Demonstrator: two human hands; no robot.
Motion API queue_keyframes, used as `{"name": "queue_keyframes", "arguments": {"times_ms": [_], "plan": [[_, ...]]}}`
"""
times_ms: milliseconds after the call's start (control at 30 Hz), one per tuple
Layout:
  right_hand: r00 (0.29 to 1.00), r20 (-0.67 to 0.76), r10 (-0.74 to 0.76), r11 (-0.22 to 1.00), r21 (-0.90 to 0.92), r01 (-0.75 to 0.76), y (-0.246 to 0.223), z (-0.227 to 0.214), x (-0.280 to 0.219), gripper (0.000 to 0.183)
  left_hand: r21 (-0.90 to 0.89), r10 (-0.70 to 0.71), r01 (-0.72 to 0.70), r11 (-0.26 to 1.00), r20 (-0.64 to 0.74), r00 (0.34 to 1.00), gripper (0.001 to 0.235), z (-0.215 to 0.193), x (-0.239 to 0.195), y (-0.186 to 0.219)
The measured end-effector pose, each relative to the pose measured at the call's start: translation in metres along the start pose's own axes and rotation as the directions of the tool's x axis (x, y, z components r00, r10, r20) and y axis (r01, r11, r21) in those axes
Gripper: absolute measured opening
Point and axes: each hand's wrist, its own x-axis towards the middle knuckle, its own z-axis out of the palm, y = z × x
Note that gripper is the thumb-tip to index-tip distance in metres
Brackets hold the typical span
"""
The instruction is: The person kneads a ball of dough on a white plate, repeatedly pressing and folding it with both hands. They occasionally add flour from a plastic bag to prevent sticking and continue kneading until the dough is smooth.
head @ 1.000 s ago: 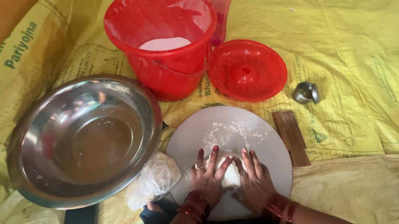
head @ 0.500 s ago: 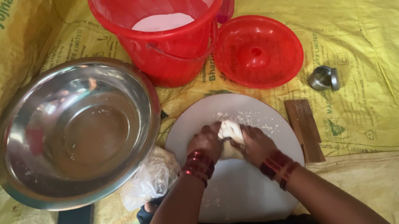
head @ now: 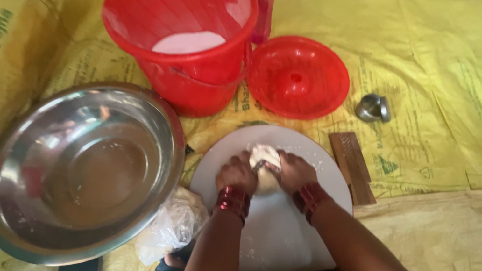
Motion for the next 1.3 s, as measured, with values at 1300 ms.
{"name": "queue_keyframes", "arguments": {"times_ms": [1300], "plan": [[0.927,0.144,-0.347,0.935,0.127,0.330,-0.022,-0.051,-0.098,0.088,0.119,0.276,-0.302,0.946,0.197,0.941,0.076,0.000,-0.074,-0.018]]}}
